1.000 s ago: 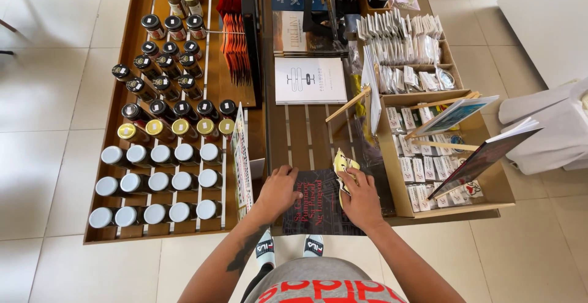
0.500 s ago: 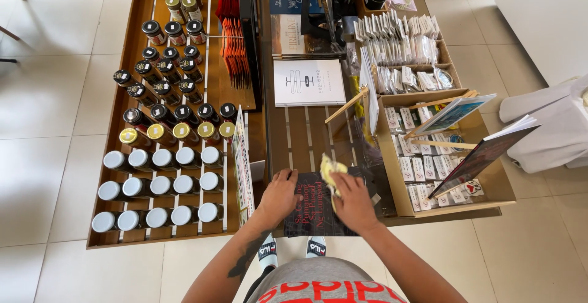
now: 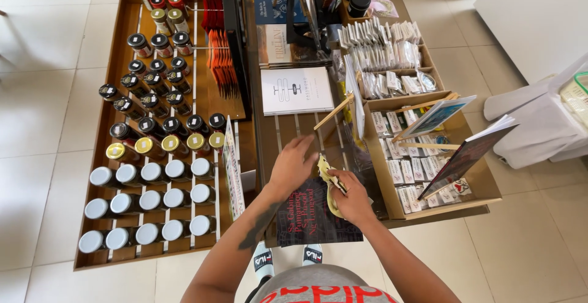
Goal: Cleaning and dusting various merchandise items on a retail display shelf.
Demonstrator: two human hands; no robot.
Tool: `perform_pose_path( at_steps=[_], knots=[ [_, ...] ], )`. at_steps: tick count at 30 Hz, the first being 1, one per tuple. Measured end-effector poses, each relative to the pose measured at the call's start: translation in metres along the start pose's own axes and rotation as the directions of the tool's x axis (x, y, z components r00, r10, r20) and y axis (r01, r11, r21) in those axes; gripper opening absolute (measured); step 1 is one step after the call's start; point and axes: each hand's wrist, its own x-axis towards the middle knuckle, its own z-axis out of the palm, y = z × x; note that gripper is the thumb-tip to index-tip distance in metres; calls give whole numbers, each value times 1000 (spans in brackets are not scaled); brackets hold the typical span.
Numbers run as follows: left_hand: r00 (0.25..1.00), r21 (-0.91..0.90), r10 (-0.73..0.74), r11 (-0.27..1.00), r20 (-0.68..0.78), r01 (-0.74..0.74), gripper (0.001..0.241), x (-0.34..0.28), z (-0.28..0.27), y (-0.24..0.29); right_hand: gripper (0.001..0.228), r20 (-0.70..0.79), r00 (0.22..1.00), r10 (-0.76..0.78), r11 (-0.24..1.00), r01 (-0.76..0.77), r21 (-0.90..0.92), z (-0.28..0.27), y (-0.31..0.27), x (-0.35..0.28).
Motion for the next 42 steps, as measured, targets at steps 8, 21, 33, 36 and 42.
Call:
perform_pose_path(
  at_steps=[8,21,33,36,42],
  knots=[
    [972,-216,88,967,-217,-135,60,100,56,-4,39,-23,1000,17,999,-17,36,2,9,-3],
    [996,-578,-63,812,61,87,53,143,81,3,38,17,1000,10,999,-11,52,-3,6,-3],
    [995,-598,33,801,92,29,48,127,53,-15,35,260,964,49,957,-120,263,-37,-1,-5],
    [989,-604,13,793,146,79,46,119,37,-25,38,396,916,59,860,-248,446,-73,-13,-7],
    [975,-757,104,649,197,84,46,101,10,-40,41,-102,987,123,496,28,868,-107,-53,27]
  ],
)
